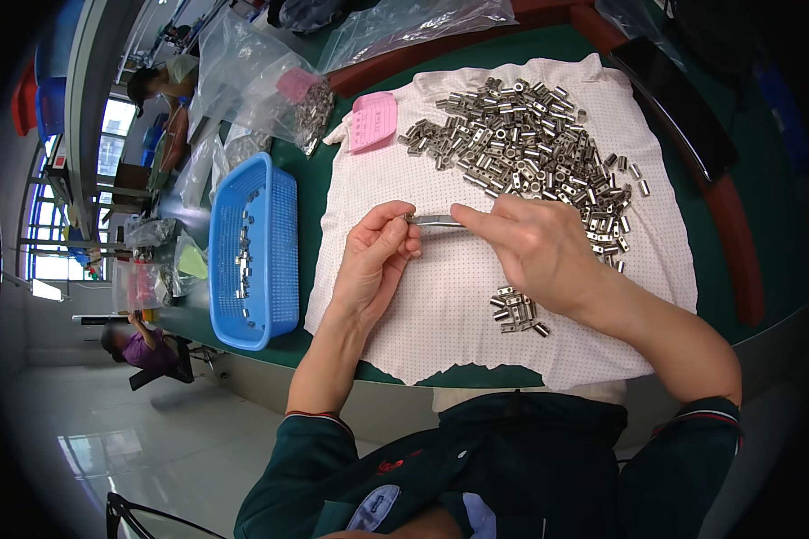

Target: The person scrapes small metal parts with a utility blade by hand, turns them over to scrape different sides, and places them into a plastic basket.

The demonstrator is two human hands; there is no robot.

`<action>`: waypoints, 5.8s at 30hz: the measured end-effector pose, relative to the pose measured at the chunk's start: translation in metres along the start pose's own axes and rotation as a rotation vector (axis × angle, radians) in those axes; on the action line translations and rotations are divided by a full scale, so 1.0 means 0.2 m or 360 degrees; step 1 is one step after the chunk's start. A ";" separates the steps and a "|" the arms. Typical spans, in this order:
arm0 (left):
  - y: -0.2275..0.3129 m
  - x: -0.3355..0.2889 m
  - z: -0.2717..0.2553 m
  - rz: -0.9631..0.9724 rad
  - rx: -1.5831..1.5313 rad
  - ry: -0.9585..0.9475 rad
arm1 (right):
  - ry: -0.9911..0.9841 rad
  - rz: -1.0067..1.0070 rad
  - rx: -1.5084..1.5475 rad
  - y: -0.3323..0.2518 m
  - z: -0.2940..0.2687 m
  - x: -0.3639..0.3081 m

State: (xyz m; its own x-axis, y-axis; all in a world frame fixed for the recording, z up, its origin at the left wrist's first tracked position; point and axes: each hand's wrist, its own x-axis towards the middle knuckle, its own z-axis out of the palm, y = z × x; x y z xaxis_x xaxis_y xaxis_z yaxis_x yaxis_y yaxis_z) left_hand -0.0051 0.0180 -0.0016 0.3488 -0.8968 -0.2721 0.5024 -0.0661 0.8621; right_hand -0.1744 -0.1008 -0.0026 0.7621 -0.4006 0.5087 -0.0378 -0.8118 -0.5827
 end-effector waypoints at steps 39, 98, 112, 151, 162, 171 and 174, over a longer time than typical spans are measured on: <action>-0.01 0.01 -0.01 0.0050 -0.0061 0.0031 | -0.0073 0.0112 0.0075 -0.02 -0.01 -0.01; 0.00 -0.02 0.03 -0.0149 0.0031 -0.0115 | 0.0124 -0.0206 -0.0590 0.09 -0.04 0.02; 0.01 0.00 -0.01 -0.0074 -0.0303 -0.0045 | 0.0086 -0.0104 -0.0150 0.00 -0.04 0.02; -0.01 0.01 -0.03 -0.0180 -0.0249 -0.0037 | 0.0140 -0.0423 -0.0541 0.01 -0.02 0.01; -0.01 0.01 -0.02 -0.0083 -0.0244 0.0005 | -0.0065 0.0130 0.0104 -0.01 0.00 -0.01; -0.02 0.01 -0.03 -0.0101 -0.0231 -0.0006 | -0.0037 0.0006 -0.0097 0.00 0.01 -0.01; -0.02 0.01 -0.03 -0.0113 -0.0204 -0.0027 | 0.0014 -0.0167 -0.0330 0.01 0.00 -0.01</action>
State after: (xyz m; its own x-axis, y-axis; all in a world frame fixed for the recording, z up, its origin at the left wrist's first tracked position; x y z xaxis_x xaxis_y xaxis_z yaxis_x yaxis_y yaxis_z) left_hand -0.0017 0.0193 -0.0087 0.2961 -0.8991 -0.3225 0.6226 -0.0744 0.7790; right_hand -0.1756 -0.1011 -0.0044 0.7632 -0.3122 0.5658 -0.0914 -0.9189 -0.3838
